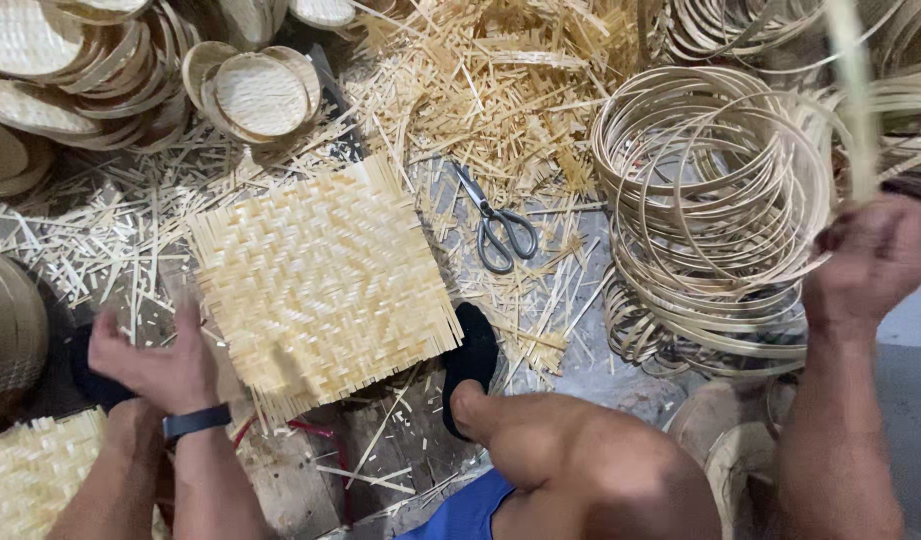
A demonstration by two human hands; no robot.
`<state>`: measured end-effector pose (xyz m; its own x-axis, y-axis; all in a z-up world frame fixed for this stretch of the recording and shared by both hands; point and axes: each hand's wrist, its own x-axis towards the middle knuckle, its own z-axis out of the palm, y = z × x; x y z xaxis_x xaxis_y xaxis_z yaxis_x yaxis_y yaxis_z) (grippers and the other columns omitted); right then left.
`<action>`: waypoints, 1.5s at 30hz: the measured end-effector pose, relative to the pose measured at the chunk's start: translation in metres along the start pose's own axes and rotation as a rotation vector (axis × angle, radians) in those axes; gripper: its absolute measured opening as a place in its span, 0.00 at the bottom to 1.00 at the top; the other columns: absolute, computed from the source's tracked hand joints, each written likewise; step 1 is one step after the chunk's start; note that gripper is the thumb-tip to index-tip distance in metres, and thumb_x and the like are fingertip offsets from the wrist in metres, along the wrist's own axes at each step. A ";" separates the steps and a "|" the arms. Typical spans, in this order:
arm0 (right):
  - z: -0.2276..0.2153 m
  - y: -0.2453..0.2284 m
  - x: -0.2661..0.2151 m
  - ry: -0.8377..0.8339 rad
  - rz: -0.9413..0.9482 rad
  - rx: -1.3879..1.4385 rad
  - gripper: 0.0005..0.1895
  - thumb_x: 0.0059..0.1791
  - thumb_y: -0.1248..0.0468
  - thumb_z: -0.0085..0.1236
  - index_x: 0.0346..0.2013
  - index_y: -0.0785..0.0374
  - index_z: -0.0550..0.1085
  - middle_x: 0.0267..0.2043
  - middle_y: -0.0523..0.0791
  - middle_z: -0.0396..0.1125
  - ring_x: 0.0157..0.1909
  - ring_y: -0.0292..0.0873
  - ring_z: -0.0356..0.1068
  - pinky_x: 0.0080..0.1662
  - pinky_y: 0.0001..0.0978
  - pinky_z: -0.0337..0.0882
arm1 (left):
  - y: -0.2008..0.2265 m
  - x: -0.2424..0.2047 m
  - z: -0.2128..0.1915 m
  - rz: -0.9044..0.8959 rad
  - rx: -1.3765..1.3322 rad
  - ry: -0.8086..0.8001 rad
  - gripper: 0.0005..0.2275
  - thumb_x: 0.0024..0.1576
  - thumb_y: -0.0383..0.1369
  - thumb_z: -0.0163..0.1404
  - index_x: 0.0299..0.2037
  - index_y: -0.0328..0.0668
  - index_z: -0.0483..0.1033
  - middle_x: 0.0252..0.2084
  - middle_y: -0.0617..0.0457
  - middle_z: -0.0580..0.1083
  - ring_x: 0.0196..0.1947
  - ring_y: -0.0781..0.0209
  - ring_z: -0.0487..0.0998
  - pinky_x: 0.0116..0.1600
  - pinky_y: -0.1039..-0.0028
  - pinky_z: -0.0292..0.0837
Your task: The person sits on the floor and repeatedly trims the edges of woven bamboo basket bases. They place a woven mat on a wooden block, fit a circular frame over it, and use shears to cut the excess material flush with the frame. The person then flips the base and stacks it with others.
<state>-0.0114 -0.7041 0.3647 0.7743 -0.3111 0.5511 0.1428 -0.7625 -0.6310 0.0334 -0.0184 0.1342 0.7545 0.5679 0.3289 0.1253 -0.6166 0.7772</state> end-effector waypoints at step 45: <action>0.286 -0.217 0.030 -0.908 0.515 0.359 0.26 0.59 0.48 0.42 0.49 0.67 0.78 0.15 0.35 0.50 0.16 0.34 0.48 0.19 0.31 0.49 | 0.175 0.021 -0.049 0.465 0.024 0.230 0.15 0.71 0.41 0.46 0.49 0.33 0.77 0.48 0.45 0.78 0.52 0.57 0.78 0.54 0.67 0.76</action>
<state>0.1574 -0.3857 0.3620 0.9364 0.1006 -0.3362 -0.2698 -0.4064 -0.8730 0.0395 -0.0872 0.3036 0.5729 0.3342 0.7484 -0.1732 -0.8431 0.5091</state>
